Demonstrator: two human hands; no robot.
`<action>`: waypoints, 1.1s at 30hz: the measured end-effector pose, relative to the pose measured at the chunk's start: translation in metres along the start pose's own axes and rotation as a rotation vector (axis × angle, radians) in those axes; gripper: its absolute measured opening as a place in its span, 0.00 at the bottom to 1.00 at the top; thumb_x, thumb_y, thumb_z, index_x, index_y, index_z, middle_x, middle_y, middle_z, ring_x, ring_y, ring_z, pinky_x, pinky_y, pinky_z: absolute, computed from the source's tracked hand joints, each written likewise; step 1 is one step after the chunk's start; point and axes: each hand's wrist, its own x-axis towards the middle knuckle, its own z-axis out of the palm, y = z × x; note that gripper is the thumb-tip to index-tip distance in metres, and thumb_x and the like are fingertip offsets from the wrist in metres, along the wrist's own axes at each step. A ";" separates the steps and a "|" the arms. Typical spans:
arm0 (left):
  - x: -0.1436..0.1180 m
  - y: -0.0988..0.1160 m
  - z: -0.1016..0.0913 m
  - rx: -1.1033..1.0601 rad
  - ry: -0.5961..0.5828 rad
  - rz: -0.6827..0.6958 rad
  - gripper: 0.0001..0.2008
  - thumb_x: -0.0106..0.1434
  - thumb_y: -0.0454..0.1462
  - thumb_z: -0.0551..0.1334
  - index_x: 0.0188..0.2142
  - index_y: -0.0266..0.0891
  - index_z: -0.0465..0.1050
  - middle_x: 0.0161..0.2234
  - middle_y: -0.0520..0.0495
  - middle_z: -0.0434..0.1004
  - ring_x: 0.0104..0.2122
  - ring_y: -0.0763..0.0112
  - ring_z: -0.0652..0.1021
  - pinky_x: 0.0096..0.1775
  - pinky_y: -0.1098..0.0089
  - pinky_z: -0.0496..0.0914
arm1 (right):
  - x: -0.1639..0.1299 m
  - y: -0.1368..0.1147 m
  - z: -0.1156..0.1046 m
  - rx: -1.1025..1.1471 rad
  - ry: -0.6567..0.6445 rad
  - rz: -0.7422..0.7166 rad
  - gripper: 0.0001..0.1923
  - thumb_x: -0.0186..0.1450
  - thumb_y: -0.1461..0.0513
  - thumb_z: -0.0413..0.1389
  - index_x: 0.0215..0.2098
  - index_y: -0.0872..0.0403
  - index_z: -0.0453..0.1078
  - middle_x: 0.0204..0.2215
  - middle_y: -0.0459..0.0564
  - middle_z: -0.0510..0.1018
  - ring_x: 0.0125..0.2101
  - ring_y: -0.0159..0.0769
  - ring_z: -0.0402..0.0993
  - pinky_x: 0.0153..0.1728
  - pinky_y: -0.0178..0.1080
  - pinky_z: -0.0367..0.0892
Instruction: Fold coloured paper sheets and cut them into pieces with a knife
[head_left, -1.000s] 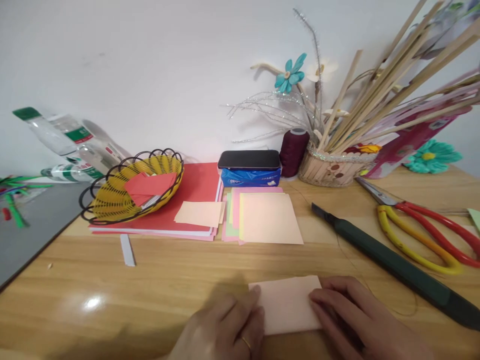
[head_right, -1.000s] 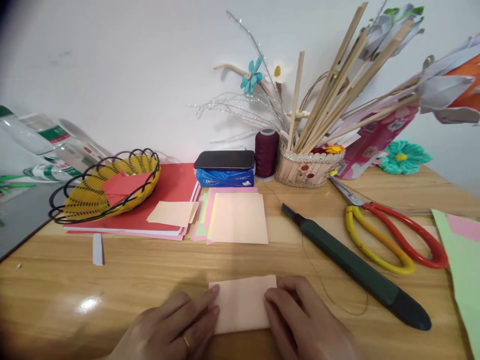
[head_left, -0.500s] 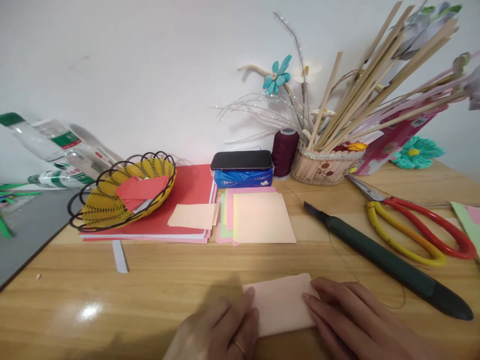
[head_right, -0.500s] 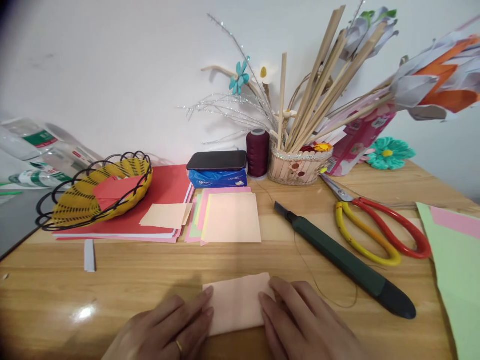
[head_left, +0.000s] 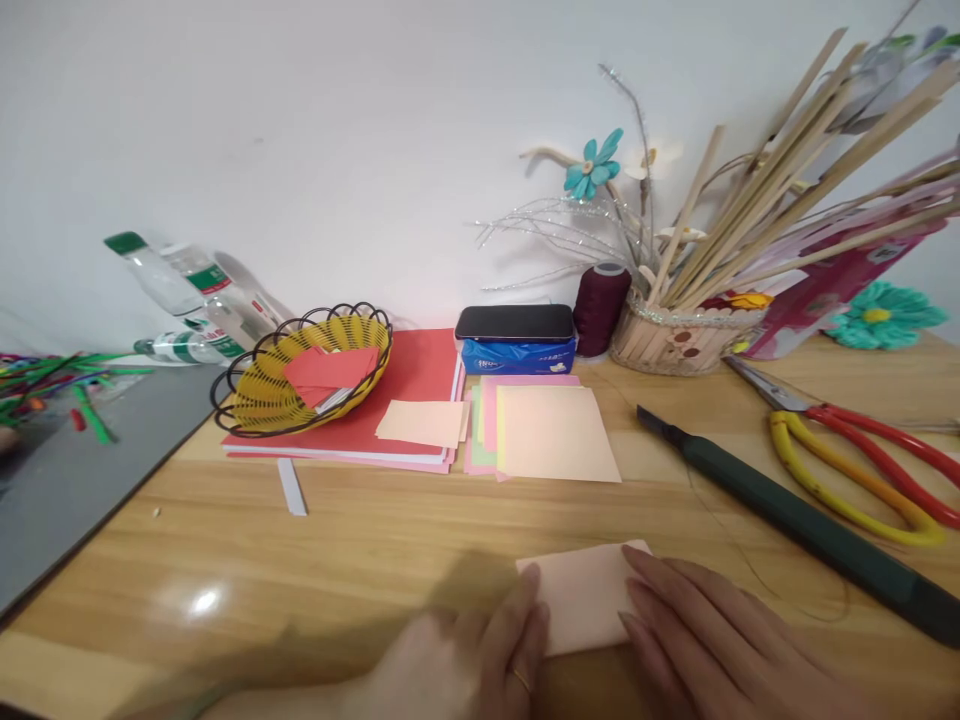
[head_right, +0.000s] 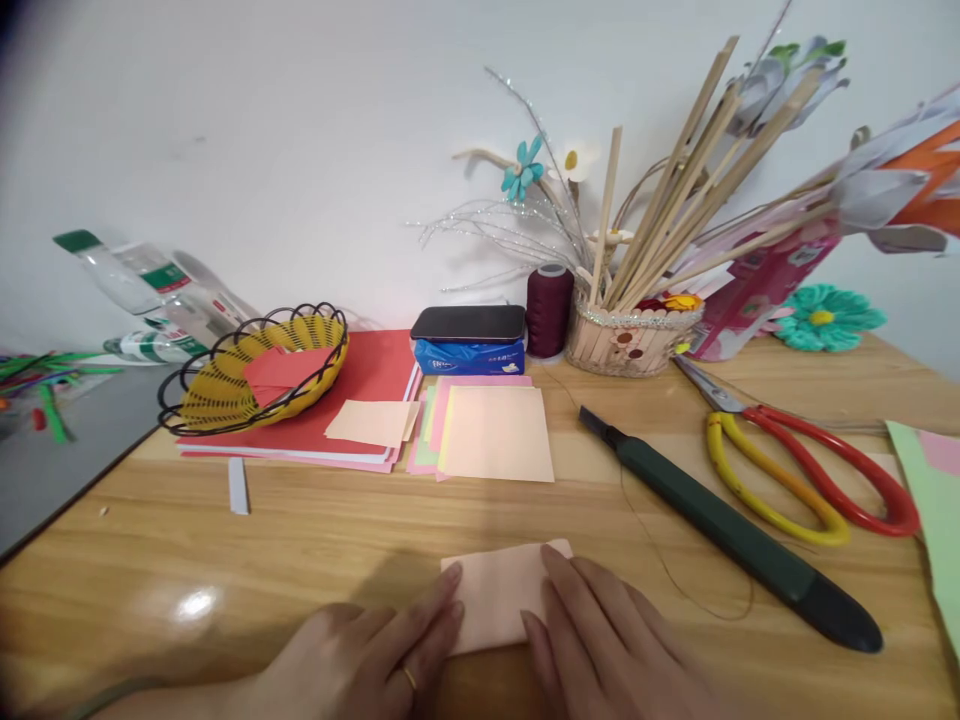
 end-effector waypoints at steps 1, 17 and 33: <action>-0.001 0.001 0.000 -0.005 -0.005 -0.003 0.14 0.55 0.27 0.55 0.40 0.31 0.72 0.40 0.40 0.78 0.15 0.74 0.74 0.12 0.76 0.65 | 0.006 -0.001 -0.001 -0.001 -0.004 -0.027 0.17 0.65 0.70 0.39 0.36 0.53 0.68 0.34 0.49 0.79 0.38 0.36 0.72 0.38 0.38 0.64; 0.009 -0.041 0.003 -0.571 0.060 -0.194 0.13 0.68 0.33 0.50 0.42 0.33 0.73 0.42 0.43 0.78 0.40 0.71 0.79 0.40 0.74 0.74 | 0.017 -0.012 0.003 0.157 -0.125 -0.106 0.17 0.65 0.63 0.44 0.46 0.51 0.71 0.47 0.47 0.75 0.48 0.38 0.70 0.40 0.37 0.72; 0.007 -0.041 0.006 -0.623 0.061 -0.287 0.12 0.66 0.33 0.54 0.47 0.36 0.70 0.48 0.43 0.74 0.46 0.70 0.76 0.46 0.71 0.71 | 0.016 -0.006 0.011 0.116 -0.027 -0.153 0.15 0.66 0.60 0.45 0.43 0.48 0.72 0.42 0.46 0.78 0.43 0.37 0.73 0.36 0.35 0.71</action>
